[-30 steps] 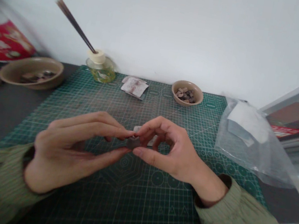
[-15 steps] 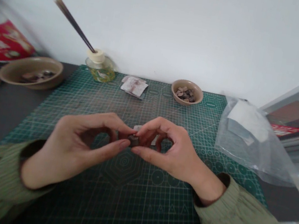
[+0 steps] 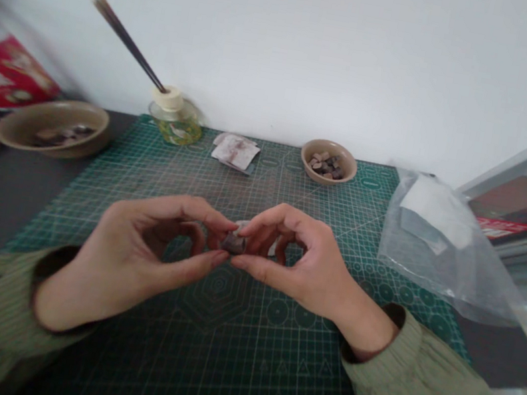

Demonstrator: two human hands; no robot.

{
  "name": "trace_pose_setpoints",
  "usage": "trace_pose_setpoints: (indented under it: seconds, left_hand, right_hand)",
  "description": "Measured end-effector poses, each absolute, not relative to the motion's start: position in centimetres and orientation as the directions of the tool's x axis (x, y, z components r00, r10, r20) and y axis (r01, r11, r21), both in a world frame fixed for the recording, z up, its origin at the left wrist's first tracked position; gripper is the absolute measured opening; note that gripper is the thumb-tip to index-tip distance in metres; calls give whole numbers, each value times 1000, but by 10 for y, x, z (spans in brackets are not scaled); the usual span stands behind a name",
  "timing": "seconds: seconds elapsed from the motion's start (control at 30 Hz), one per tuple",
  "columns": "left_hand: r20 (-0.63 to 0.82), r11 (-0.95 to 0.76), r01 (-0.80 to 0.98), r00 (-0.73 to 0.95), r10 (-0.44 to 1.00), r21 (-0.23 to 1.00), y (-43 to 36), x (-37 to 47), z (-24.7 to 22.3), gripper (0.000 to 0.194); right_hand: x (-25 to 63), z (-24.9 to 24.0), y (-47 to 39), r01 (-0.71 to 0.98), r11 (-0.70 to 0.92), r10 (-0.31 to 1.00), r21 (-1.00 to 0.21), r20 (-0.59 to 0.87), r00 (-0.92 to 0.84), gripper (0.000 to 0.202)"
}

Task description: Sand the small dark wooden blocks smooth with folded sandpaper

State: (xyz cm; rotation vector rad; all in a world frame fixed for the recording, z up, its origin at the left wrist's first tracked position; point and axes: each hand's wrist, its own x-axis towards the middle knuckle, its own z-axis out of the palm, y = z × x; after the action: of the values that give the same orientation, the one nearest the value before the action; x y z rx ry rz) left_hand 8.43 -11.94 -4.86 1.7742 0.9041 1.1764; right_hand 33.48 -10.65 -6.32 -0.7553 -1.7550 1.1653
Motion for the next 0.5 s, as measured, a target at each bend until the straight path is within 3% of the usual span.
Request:
trace_pose_setpoints:
  seconds: [0.5]
  left_hand:
    - [370,-423,104,330,869,900,-119,83,-50,14]
  right_hand:
    - [335,-62,-107,2,434,810,-901,390,-439,28]
